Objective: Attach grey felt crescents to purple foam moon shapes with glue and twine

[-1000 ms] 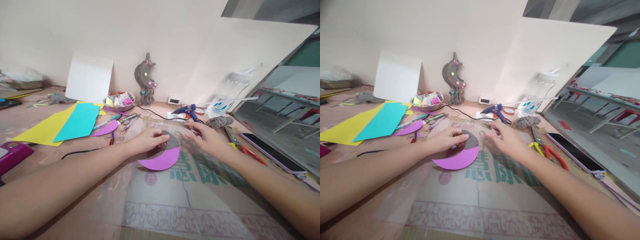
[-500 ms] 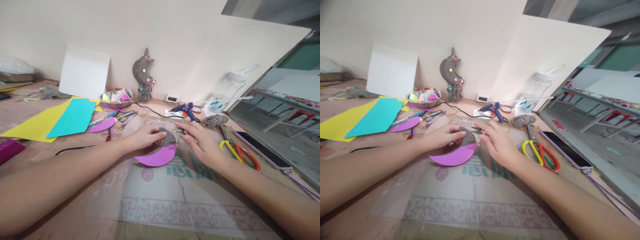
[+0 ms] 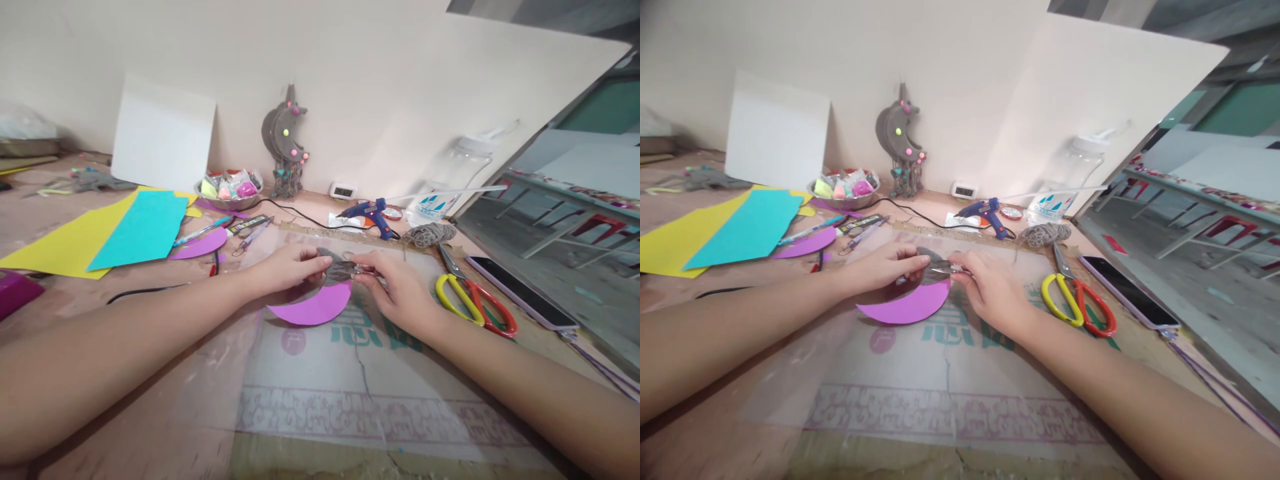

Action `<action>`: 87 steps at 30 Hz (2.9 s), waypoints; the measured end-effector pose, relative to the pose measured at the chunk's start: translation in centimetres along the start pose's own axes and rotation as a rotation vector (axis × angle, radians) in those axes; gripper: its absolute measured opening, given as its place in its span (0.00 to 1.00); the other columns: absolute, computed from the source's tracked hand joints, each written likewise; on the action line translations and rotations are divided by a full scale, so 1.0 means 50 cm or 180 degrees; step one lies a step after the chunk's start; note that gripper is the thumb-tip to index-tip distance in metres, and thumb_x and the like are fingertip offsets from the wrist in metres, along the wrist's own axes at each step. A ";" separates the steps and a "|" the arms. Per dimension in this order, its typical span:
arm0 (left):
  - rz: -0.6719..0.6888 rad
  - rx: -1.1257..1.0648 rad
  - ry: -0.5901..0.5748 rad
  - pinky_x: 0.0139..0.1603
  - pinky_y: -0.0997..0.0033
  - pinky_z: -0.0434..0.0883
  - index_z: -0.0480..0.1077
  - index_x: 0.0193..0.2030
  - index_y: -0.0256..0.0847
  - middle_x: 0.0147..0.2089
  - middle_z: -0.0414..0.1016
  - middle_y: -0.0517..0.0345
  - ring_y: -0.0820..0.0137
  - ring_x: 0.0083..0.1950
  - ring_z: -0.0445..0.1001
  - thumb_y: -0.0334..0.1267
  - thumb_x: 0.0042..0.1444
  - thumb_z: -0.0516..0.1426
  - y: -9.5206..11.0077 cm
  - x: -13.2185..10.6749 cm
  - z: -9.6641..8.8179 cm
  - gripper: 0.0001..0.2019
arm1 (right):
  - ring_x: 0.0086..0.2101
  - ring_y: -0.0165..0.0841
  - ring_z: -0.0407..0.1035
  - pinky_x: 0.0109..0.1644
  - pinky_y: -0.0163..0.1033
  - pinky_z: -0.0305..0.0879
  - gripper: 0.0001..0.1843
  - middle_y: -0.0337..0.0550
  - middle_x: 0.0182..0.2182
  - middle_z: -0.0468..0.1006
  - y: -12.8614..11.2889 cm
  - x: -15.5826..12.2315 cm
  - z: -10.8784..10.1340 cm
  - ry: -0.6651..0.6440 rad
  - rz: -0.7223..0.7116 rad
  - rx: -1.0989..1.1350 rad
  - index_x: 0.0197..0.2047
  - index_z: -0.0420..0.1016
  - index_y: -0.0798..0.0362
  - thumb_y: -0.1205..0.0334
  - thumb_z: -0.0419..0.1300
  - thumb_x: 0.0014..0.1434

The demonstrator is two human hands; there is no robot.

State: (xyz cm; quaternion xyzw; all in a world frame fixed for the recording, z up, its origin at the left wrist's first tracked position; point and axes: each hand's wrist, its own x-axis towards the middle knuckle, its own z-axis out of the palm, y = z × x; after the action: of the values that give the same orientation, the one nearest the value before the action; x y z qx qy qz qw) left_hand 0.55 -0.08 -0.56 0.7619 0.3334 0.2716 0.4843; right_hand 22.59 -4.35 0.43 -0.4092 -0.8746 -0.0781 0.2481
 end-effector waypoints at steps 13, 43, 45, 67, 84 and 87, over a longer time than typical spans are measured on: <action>0.0106 0.0071 0.0004 0.28 0.76 0.62 0.66 0.24 0.35 0.22 0.65 0.62 0.78 0.25 0.63 0.45 0.59 0.49 0.002 0.000 -0.001 0.18 | 0.37 0.37 0.69 0.38 0.40 0.63 0.11 0.46 0.34 0.75 -0.001 0.004 -0.007 -0.0131 -0.0188 -0.0177 0.45 0.68 0.54 0.61 0.50 0.63; 0.0201 0.0206 -0.0045 0.26 0.77 0.62 0.67 0.26 0.35 0.23 0.66 0.61 0.78 0.25 0.64 0.43 0.59 0.49 -0.002 0.001 -0.002 0.17 | 0.33 0.35 0.68 0.36 0.38 0.62 0.10 0.44 0.32 0.75 0.005 0.000 0.001 -0.0190 -0.0266 -0.0288 0.43 0.70 0.54 0.61 0.51 0.63; 0.0198 0.0179 -0.0049 0.26 0.77 0.62 0.67 0.26 0.35 0.23 0.66 0.61 0.78 0.25 0.64 0.44 0.59 0.49 -0.002 0.000 -0.002 0.17 | 0.33 0.35 0.68 0.36 0.39 0.62 0.10 0.44 0.31 0.75 0.005 0.001 0.001 -0.0150 -0.0265 -0.0256 0.43 0.70 0.54 0.62 0.51 0.63; 0.0155 0.0238 -0.0020 0.27 0.76 0.62 0.66 0.24 0.35 0.22 0.66 0.61 0.77 0.25 0.64 0.43 0.58 0.49 0.008 -0.002 -0.001 0.17 | 0.35 0.36 0.68 0.38 0.40 0.62 0.10 0.45 0.32 0.75 0.004 -0.001 0.001 -0.0188 -0.0276 -0.0220 0.44 0.70 0.53 0.61 0.51 0.62; 0.0137 0.0113 -0.0055 0.26 0.77 0.61 0.67 0.25 0.35 0.22 0.65 0.61 0.78 0.25 0.63 0.43 0.59 0.49 0.005 -0.001 0.000 0.16 | 0.35 0.36 0.70 0.38 0.40 0.65 0.13 0.46 0.36 0.76 0.009 -0.003 0.008 -0.0007 0.0277 0.0287 0.48 0.68 0.53 0.59 0.51 0.62; 0.0136 0.0060 -0.0063 0.25 0.77 0.61 0.67 0.25 0.35 0.23 0.65 0.61 0.78 0.24 0.63 0.43 0.59 0.49 0.003 -0.001 -0.001 0.17 | 0.35 0.36 0.71 0.37 0.41 0.68 0.17 0.47 0.38 0.76 0.011 -0.001 0.010 0.0097 0.0835 0.0817 0.49 0.68 0.53 0.55 0.54 0.59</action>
State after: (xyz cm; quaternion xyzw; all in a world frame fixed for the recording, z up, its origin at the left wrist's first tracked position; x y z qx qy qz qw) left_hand 0.53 -0.15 -0.42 0.7760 0.3148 0.2711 0.4745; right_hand 22.81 -3.86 -0.07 -0.4835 -0.8127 0.0610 0.3195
